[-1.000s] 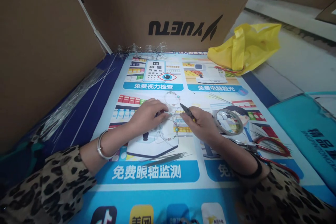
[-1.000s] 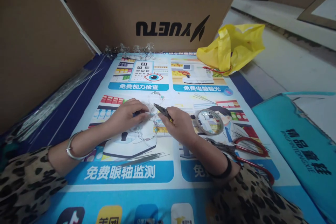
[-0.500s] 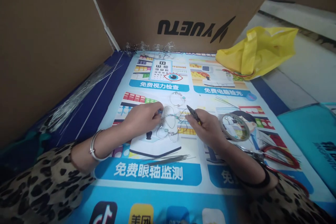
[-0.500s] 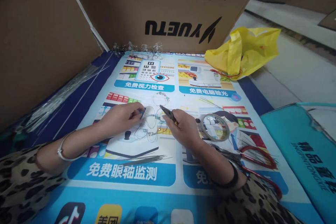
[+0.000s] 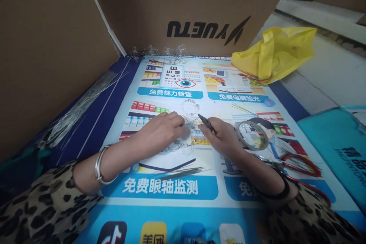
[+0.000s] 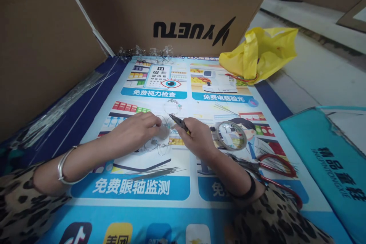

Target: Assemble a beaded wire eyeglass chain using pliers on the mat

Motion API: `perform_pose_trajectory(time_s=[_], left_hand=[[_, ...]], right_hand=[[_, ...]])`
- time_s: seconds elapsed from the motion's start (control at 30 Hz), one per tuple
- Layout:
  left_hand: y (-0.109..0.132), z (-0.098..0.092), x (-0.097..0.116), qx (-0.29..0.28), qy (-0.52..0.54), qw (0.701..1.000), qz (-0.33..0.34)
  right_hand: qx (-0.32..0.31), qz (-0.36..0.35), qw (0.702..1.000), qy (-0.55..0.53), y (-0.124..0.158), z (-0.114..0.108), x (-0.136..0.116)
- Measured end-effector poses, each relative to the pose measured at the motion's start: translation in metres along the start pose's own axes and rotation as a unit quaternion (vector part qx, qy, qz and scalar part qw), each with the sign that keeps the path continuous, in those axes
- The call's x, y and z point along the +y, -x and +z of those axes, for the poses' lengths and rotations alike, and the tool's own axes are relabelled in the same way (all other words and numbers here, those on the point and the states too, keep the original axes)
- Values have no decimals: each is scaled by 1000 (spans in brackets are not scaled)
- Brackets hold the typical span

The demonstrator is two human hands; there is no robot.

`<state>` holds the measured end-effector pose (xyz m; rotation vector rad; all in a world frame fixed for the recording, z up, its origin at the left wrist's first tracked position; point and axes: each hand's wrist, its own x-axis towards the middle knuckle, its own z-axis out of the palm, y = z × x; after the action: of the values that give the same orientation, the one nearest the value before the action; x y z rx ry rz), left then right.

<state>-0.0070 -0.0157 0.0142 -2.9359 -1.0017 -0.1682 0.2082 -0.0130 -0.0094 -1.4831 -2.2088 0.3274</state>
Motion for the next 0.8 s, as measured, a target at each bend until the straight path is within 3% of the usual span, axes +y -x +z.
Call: perform_pose_trajectory(time_s=[0.17, 0.27, 0.53, 0.63, 0.8], left_hand=[[0, 5, -4, -6, 11, 1000, 10], [1, 9, -10, 4, 75, 997, 0], [2, 12, -13, 89, 274, 952, -100], [1, 12, -11, 104, 348, 917, -165], [1, 12, -7, 133, 484, 831, -238]], right_hand=[[-12, 7, 1000, 12, 0, 0, 0], [-23, 11, 999, 20, -1, 0, -1], [-49, -10, 997, 50, 0, 0, -2], [-51, -12, 996, 79, 0, 0, -3], [-45, 0, 990, 137, 2, 2, -2]])
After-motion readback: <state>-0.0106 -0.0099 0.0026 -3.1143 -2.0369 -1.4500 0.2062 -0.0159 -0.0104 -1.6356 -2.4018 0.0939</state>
